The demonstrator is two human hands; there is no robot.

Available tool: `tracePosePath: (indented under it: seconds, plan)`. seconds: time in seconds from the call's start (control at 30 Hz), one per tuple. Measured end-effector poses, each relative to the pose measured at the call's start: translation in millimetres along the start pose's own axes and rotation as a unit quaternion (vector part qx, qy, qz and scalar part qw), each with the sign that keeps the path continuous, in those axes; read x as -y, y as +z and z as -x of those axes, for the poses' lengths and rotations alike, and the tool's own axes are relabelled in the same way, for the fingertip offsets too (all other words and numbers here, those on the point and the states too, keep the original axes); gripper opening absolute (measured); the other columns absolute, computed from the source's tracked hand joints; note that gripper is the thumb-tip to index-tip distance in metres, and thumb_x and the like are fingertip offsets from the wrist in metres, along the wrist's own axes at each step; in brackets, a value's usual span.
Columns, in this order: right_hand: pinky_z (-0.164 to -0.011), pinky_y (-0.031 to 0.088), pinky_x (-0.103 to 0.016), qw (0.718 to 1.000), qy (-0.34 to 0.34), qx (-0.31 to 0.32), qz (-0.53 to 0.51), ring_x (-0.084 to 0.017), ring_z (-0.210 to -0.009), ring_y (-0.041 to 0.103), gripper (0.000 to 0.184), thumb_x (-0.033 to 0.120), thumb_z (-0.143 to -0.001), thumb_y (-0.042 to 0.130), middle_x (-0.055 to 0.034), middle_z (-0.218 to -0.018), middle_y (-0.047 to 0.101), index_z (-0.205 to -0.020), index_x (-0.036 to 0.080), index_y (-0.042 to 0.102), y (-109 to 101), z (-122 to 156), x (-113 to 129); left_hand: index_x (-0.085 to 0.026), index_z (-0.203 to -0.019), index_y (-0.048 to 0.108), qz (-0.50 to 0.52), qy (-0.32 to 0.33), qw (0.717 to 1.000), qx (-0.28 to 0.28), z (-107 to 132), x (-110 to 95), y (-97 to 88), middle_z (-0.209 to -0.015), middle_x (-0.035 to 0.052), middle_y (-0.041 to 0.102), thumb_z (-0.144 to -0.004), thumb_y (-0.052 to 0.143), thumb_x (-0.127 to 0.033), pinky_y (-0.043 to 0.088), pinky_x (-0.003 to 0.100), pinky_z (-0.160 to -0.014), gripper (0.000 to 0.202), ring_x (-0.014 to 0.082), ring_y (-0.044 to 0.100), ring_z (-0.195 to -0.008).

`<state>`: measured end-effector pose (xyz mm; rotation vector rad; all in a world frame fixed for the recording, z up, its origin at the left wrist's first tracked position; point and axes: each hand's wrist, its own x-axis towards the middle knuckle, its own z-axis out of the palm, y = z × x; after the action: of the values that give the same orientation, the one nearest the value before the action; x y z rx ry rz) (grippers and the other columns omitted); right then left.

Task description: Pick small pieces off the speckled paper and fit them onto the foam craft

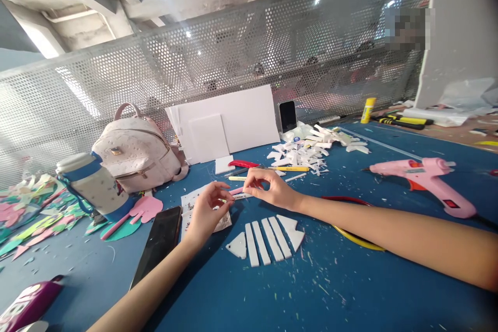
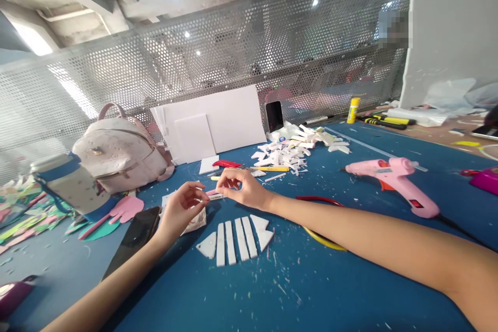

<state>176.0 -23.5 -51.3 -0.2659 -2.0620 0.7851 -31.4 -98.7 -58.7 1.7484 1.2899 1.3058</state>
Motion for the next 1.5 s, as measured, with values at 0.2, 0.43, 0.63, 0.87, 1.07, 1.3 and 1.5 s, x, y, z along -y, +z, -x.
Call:
tracePosePath:
  seconds: [0.2, 0.43, 0.63, 0.87, 1.07, 1.3, 1.5]
  plan:
    - [-0.06, 0.041, -0.026, 0.999, 0.037, -0.006, -0.035, -0.013, -0.065, 0.05, 0.018, 0.031, -0.09, 0.062, -0.0011, -0.075, 0.055, -0.08, 0.017, 0.063, -1.4, -0.8, 2.1, -0.019, -0.104, 0.054, 0.057, -0.004, 0.998, -0.006, -0.6, 4.4, -1.2, -0.081, 0.0013, 0.067, -0.078, 0.071, -0.022, 0.053, 0.027, -0.078, 0.031, 0.014, 0.066, -0.078]
    - [-0.059, 0.04, -0.026, 0.999, 0.041, -0.004, -0.035, -0.013, -0.065, 0.049, 0.019, 0.033, -0.09, 0.062, -0.0012, -0.074, 0.056, -0.078, 0.018, 0.063, -1.5, -1.9, 4.7, -0.019, -0.104, 0.054, 0.078, 0.0, 0.997, -0.015, -0.7, 8.0, -2.3, -0.081, 0.0006, 0.067, -0.079, 0.071, -0.02, 0.053, 0.026, -0.079, 0.03, 0.0127, 0.065, -0.079]
    - [-0.059, 0.04, -0.026, 0.999, 0.042, -0.006, -0.028, -0.013, -0.064, 0.049, 0.019, 0.033, -0.09, 0.062, -0.0012, -0.074, 0.056, -0.078, 0.018, 0.063, -1.3, -1.3, 3.4, -0.019, -0.104, 0.054, 0.076, 0.001, 0.997, -0.009, -0.3, 7.3, -1.9, -0.081, 0.0005, 0.067, -0.079, 0.071, -0.02, 0.052, 0.026, -0.079, 0.03, 0.0125, 0.065, -0.079]
    - [-0.059, 0.04, -0.026, 0.999, 0.04, -0.005, -0.015, -0.013, -0.065, 0.049, 0.019, 0.033, -0.09, 0.061, -0.0019, -0.074, 0.057, -0.078, 0.018, 0.063, -1.4, -1.2, 1.2, -0.019, -0.105, 0.054, 0.068, 0.005, 0.998, -0.011, 0.3, 6.1, -2.1, -0.081, 0.0012, 0.067, -0.079, 0.071, -0.02, 0.053, 0.028, -0.079, 0.03, 0.0137, 0.065, -0.079]
    - [-0.059, 0.04, -0.026, 0.999, 0.045, -0.007, -0.013, -0.013, -0.065, 0.049, 0.019, 0.033, -0.09, 0.062, -0.0018, -0.074, 0.057, -0.078, 0.018, 0.063, -1.8, -1.6, 3.3, -0.019, -0.105, 0.055, 0.073, 0.004, 0.997, -0.014, 0.3, 7.4, -2.6, -0.083, 0.0011, 0.067, -0.08, 0.071, -0.019, 0.053, 0.026, -0.079, 0.03, 0.0125, 0.065, -0.079]
    - [-0.061, 0.04, -0.026, 0.999, 0.045, -0.008, -0.015, -0.013, -0.066, 0.05, 0.015, 0.029, -0.09, 0.061, -0.001, -0.076, 0.057, -0.08, 0.018, 0.063, -2.0, -0.7, -0.9, -0.019, -0.108, 0.056, 0.075, 0.008, 0.997, -0.017, 0.0, 9.1, -3.3, -0.083, 0.0016, 0.067, -0.081, 0.07, -0.02, 0.053, 0.026, -0.08, 0.03, 0.013, 0.066, -0.081]
    - [-0.06, 0.04, -0.026, 0.999, 0.049, -0.005, -0.013, -0.013, -0.066, 0.05, 0.014, 0.027, -0.09, 0.061, -0.0006, -0.076, 0.058, -0.079, 0.018, 0.062, -2.2, -1.3, 0.3, -0.02, -0.108, 0.057, 0.083, 0.01, 0.996, -0.021, -0.2, 10.2, -3.6, -0.084, 0.0015, 0.068, -0.081, 0.07, -0.021, 0.053, 0.025, -0.081, 0.03, 0.0125, 0.066, -0.082]
